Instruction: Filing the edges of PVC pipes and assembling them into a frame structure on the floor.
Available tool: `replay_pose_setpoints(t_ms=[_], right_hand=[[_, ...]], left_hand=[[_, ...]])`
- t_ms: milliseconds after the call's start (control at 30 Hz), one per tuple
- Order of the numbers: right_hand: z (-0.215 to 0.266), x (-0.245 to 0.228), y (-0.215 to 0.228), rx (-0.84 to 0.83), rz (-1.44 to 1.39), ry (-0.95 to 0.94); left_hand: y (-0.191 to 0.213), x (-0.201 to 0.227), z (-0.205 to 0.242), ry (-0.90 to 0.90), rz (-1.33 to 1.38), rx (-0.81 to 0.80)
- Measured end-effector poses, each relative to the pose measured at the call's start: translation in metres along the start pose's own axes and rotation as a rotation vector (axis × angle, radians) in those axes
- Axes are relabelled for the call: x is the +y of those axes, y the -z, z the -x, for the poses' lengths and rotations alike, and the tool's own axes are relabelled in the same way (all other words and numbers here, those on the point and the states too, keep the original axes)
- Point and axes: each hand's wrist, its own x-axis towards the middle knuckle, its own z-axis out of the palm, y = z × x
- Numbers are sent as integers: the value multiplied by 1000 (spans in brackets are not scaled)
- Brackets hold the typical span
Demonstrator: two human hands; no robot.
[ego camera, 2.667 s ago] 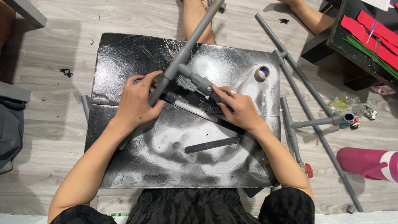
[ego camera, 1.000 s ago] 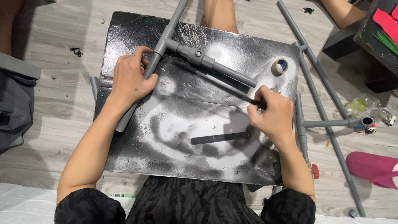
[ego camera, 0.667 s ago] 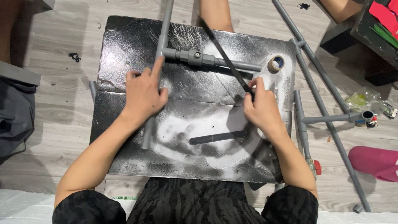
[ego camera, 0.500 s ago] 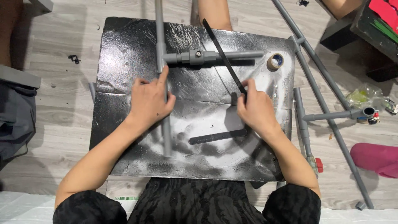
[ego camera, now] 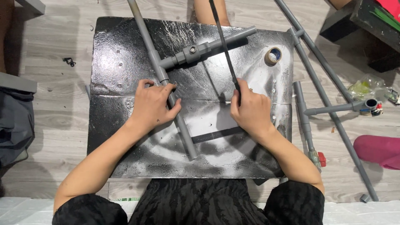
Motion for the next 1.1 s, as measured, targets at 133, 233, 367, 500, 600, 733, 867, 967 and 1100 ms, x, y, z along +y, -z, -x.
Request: replay_pose_setpoints(t_ms=[133, 233, 367, 500, 600, 733, 867, 967, 1100], right_hand=[[2, 11, -13, -56, 21, 5], [4, 19, -23, -115, 75, -18], [-5, 1, 6, -50, -66, -27], [-10, 0, 7, -25, -89, 32], [-6, 13, -10, -70, -1, 62], [-5, 11, -12, -43, 1, 74], [-6, 9, -12, -73, 36, 63], [-6, 12, -14, -77, 55, 60], [-5, 16, -16, -35, 22, 77]], left_hand=[[-1, 0, 0, -5, -11, 0], [1, 1, 0, -3, 16, -7], [0, 0, 1, -7, 5, 3], [-1, -1, 1, -9, 10, 3], [-2, -2, 0, -9, 14, 7], [-4, -2, 1, -13, 9, 14], [-6, -3, 3, -16, 4, 20], [-7, -4, 2, -21, 3, 25], [-6, -3, 2, -22, 10, 23]])
